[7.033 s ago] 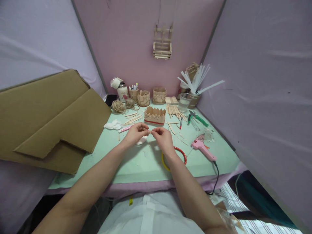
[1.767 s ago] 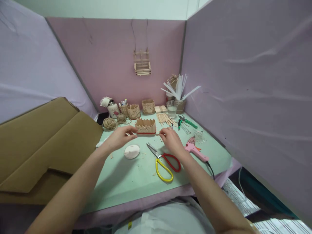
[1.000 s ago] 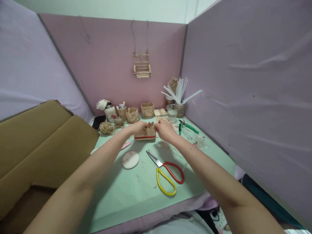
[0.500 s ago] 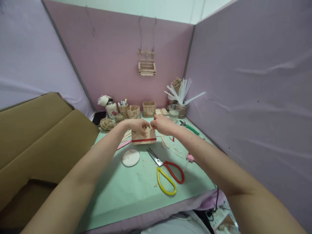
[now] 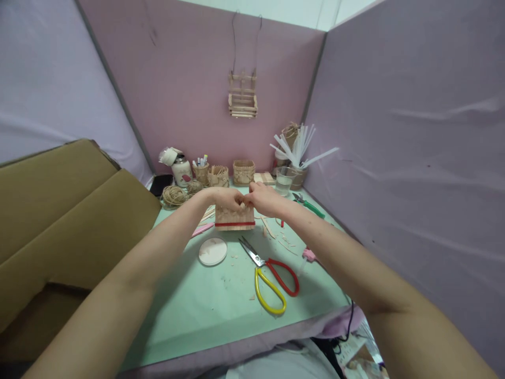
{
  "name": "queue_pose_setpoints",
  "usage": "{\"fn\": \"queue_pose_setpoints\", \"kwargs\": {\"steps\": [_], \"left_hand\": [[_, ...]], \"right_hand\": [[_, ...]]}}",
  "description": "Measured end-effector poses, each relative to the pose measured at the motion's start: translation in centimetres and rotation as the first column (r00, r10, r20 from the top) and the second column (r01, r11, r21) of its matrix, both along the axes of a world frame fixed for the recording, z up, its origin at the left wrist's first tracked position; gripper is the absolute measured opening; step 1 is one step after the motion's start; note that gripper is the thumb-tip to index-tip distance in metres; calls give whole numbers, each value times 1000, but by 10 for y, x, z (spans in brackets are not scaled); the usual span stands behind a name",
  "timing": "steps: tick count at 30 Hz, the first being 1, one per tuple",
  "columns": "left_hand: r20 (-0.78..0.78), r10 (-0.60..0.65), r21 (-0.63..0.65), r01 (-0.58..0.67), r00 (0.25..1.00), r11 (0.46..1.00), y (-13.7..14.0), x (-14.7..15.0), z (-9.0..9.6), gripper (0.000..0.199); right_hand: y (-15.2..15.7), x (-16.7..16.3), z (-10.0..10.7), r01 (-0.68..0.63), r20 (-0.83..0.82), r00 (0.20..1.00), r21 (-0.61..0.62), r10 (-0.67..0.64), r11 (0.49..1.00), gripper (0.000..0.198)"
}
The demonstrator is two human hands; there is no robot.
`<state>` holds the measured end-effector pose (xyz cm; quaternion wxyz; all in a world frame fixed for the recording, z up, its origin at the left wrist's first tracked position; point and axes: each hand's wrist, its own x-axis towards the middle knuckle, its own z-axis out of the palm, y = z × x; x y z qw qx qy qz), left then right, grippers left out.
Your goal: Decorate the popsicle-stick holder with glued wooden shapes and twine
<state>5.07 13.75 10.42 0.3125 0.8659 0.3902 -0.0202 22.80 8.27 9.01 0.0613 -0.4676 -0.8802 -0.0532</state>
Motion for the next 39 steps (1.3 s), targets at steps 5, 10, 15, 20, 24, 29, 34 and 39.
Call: {"fn": "queue_pose_setpoints", "kwargs": {"steps": [5, 10, 15, 20, 24, 29, 34, 39], "left_hand": [[-50, -60, 72, 63, 997, 995, -1, 3, 1, 27], [-87, -62, 108, 71, 994, 992, -1, 7, 0, 25], [-89, -42, 109, 52, 995, 993, 0, 10, -3, 25], [-81, -24, 80, 31, 996, 996, -2, 11, -2, 24], [-120, -25, 85, 36, 992, 996, -3, 12, 0, 29], [-199, -88, 106, 111, 976, 988, 2, 12, 1, 43], [-222, -99, 113, 126, 970, 986, 0, 13, 5, 48], [-203, -88, 104, 111, 975, 988, -5, 11, 8, 40]], "right_hand": [[-1, 1, 1, -21, 5, 1000, -16, 22, 1000, 19], [-2, 0, 1, 5, 18, 1000, -12, -5, 1000, 17], [-6, -4, 4, 54, 27, 998, -25, -54, 998, 13], [-11, -1, 9, 130, -23, 991, -2, -130, 992, 11], [-20, 7, 6, 155, -149, 977, 24, -150, 988, 9], [-29, 9, -16, 112, -299, 950, 69, -86, 991, 17], [-28, 6, -33, 69, -387, 922, 109, -22, 992, 13], [-28, 4, -37, 59, -438, 899, 105, -7, 993, 5]]}}
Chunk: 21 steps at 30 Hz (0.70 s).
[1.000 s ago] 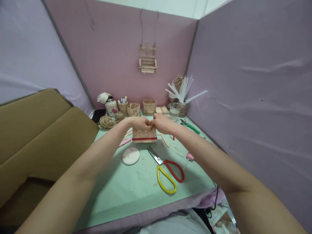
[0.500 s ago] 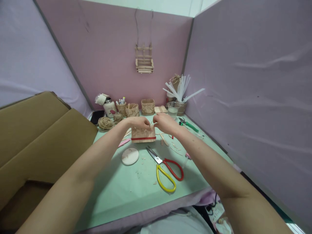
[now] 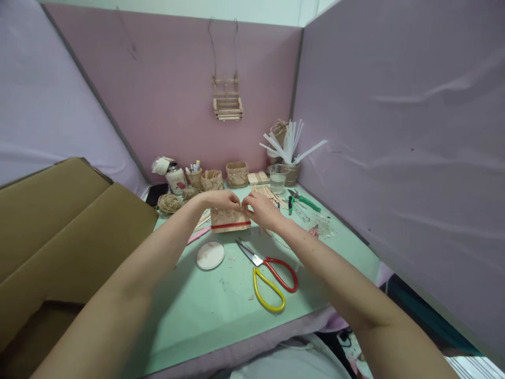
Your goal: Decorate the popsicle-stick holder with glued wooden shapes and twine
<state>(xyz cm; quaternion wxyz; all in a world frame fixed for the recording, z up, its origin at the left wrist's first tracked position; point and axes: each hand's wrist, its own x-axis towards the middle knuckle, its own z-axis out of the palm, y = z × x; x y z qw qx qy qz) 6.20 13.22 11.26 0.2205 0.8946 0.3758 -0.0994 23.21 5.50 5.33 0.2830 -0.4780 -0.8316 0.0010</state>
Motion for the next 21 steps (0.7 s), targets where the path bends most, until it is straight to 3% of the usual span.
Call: {"fn": "queue_pose_setpoints", "kwargs": {"steps": [9, 17, 21], "left_hand": [[48, -83, -64, 86, 995, 994, 6, -13, -2, 34], [222, -9, -88, 29, 975, 996, -2, -37, 3, 39], [295, 8, -65, 12, 955, 998, -12, -41, 9, 34]], "right_hand": [[-14, 5, 0, 65, -59, 996, 18, -64, 998, 9], [-74, 26, -24, 124, 66, 992, -243, -112, 962, 8], [-87, 29, -40, 153, 110, 986, -308, -124, 939, 10]]}}
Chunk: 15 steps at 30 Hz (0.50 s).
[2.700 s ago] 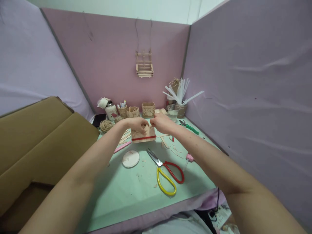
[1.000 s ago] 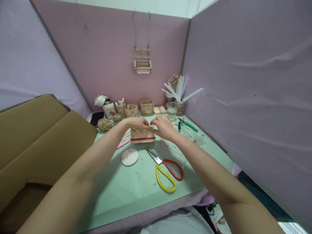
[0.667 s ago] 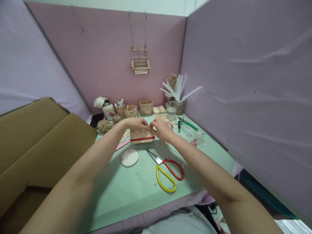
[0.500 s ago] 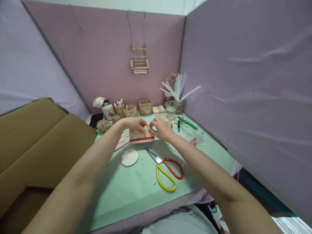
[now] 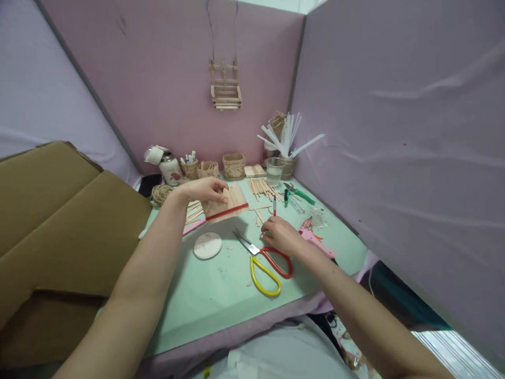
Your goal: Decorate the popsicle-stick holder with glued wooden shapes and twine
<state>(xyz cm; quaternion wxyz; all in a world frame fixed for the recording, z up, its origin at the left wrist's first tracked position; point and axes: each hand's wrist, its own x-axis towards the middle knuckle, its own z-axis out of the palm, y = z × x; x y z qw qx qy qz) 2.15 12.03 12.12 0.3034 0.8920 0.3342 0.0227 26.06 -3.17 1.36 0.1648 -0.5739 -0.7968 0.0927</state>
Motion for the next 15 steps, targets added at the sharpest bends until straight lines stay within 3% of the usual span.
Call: {"fn": "queue_pose_setpoints", "kwargs": {"steps": [6, 9, 13, 15], "left_hand": [[113, 32, -68, -24, 993, 997, -7, -3, -8, 34], [124, 50, -72, -41, 991, 997, -11, -7, -8, 35], [134, 99, -67, -90, 986, 994, -17, -13, -3, 37], [136, 114, -58, -107, 984, 993, -20, -14, 0, 38]], "right_hand": [[-5, 6, -5, 22, -3, 1000, -45, -22, 999, 22], [-20, 22, 5, 167, 9, 986, 10, -167, 986, 30], [-49, 54, 11, 464, 176, 870, 23, -460, 886, 32], [-60, 69, 6, 563, 272, 797, -11, -539, 827, 34]]}}
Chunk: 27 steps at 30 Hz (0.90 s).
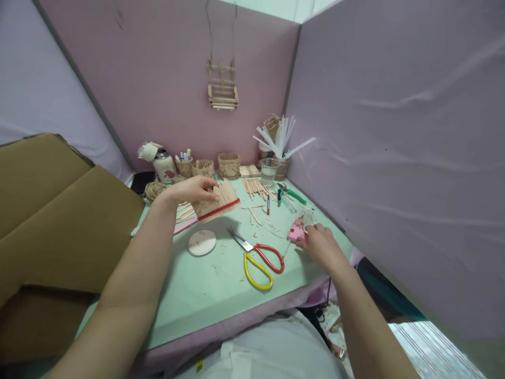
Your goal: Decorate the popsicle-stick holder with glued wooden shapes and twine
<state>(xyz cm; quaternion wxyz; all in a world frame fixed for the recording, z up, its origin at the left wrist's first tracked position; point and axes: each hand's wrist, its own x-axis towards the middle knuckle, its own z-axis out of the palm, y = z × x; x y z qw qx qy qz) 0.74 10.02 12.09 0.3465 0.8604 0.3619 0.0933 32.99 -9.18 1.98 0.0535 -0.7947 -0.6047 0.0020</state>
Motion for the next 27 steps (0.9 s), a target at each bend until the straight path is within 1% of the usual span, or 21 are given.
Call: {"fn": "queue_pose_setpoints", "kwargs": {"steps": [1, 3, 5, 8, 10, 12, 14, 15, 16, 17, 18, 20, 21, 22, 23, 24, 27], "left_hand": [[-7, 3, 14, -3, 1000, 1000, -2, 0, 1, 38], [-25, -1, 36, 2, 1000, 999, -5, 1, 2, 37], [-35, -2, 38, 4, 999, 999, -8, 4, 2, 37], [-47, 16, 16, -16, 999, 1000, -13, 8, 3, 35], [-59, 38, 1, -38, 998, 999, -16, 11, 3, 33], [-75, 51, 4, -51, 996, 999, -19, 13, 3, 33], [-89, 52, 26, -49, 995, 998, -20, 15, 2, 34], [-93, 49, 39, -46, 994, 998, -21, 16, 1, 35], [-91, 46, 50, -42, 995, 998, -21, 17, 0, 36], [-84, 37, 56, -33, 996, 998, -22, 18, -1, 36], [-73, 22, 62, -17, 997, 998, -23, 20, -1, 37], [-47, -22, 67, 26, 999, 997, -25, 23, -2, 38], [-36, -46, 67, 48, 998, 997, -27, 25, -2, 38], [-25, -60, 65, 62, 998, 996, -28, 26, -2, 39], [-15, -67, 59, 68, 998, 996, -29, 28, -3, 39], [-7, -70, 50, 70, 998, 996, -30, 29, -3, 39], [35, -82, -26, 83, 996, 996, -33, 33, -5, 38]], "right_hand": [[-3, 6, -4, 28, 6, 1000, -32, -28, 999, 33], [-6, 16, -15, 29, -31, 999, -58, -31, 998, 29], [-5, 22, -26, 21, -88, 996, -30, -23, 999, 25], [-2, 25, -36, 30, -150, 988, 62, -21, 998, 26], [-2, 25, -36, 34, -183, 983, 121, -11, 992, 29], [-3, 25, -29, 51, -218, 976, 197, -7, 979, 34], [-5, 23, -18, 92, -283, 959, 297, -4, 950, 39], [-7, 20, -12, 119, -341, 940, 353, 8, 928, 41], [-9, 15, -5, 147, -419, 907, 397, 36, 906, 42], [-12, 9, 1, 175, -511, 857, 424, 75, 888, 43], [-15, 1, 7, 199, -605, 786, 443, 128, 874, 44], [-22, -19, 16, 208, -750, 618, 447, 237, 870, 46], [-26, -29, 19, 195, -784, 549, 459, 291, 867, 46], [-29, -40, 21, 168, -798, 500, 470, 336, 867, 46], [-31, -50, 23, 140, -801, 469, 482, 371, 865, 47], [-33, -58, 23, 108, -799, 455, 488, 393, 866, 48], [-36, -75, 20, 32, -785, 469, 474, 405, 880, 52]]}}
